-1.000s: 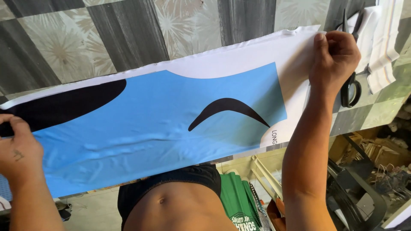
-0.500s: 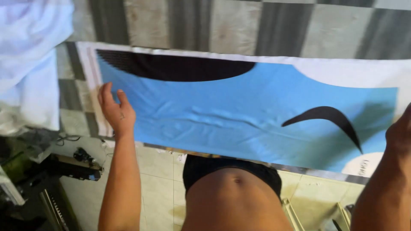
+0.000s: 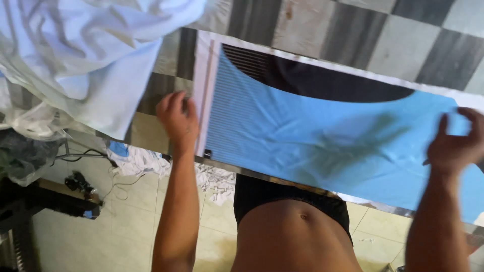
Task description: Cutting fabric pieces from a sheet using scissors and then folding the finished parts.
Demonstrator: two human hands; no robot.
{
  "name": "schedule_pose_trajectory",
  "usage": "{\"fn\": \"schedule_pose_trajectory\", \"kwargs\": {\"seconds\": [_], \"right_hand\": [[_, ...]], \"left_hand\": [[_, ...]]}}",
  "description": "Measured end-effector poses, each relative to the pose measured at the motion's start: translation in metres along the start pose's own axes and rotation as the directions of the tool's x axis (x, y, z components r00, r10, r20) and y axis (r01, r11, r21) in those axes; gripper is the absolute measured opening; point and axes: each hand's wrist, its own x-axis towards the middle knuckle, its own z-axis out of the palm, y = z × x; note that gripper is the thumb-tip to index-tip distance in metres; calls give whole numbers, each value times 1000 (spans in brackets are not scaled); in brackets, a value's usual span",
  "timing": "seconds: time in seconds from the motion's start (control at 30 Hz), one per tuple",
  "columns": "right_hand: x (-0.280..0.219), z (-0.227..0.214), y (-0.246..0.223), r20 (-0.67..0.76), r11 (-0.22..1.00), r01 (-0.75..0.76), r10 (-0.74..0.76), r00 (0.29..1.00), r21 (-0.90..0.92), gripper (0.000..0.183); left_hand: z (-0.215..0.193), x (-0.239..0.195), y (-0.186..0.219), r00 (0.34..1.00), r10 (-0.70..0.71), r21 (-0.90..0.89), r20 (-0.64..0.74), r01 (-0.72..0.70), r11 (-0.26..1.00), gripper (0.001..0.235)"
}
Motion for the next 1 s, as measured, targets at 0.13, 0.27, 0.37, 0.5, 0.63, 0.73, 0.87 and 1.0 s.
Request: {"fn": "schedule_pose_trajectory", "kwargs": {"seconds": [0.13, 0.27, 0.37, 0.5, 0.63, 0.73, 0.87, 1.0], "right_hand": [[40, 99, -204, 115, 994, 86, -93, 989, 71, 20], [49, 149, -333, 259, 983, -33, -16, 966, 182, 18], [44, 166, -365, 299, 980, -85, 27, 954, 181, 20], [37, 179, -368, 373, 976, -191, 138, 918, 108, 23], [46, 183, -374, 401, 975, -210, 167, 901, 67, 23], [59, 191, -383, 402, 977, -196, 146, 904, 87, 20], [75, 201, -388, 334, 961, -221, 155, 930, 168, 20], [86, 208, -393, 356, 960, -232, 164, 920, 158, 20]], "left_hand": [[41, 93, 9, 991, 134, -65, -23, -136, 989, 20], [66, 134, 16, 992, 128, -68, 17, -127, 990, 14], [68, 146, 22, 994, 95, -92, 47, -91, 992, 12], [65, 150, 23, 996, 86, -131, 5, -84, 988, 14], [66, 150, 22, 997, 75, -146, 31, -70, 987, 16], [83, 143, 14, 990, -20, -91, 140, 33, 995, 26], [104, 132, 2, 998, 56, 43, 31, -58, 997, 26], [103, 130, 0, 996, 94, 15, -8, -94, 995, 20]]}}
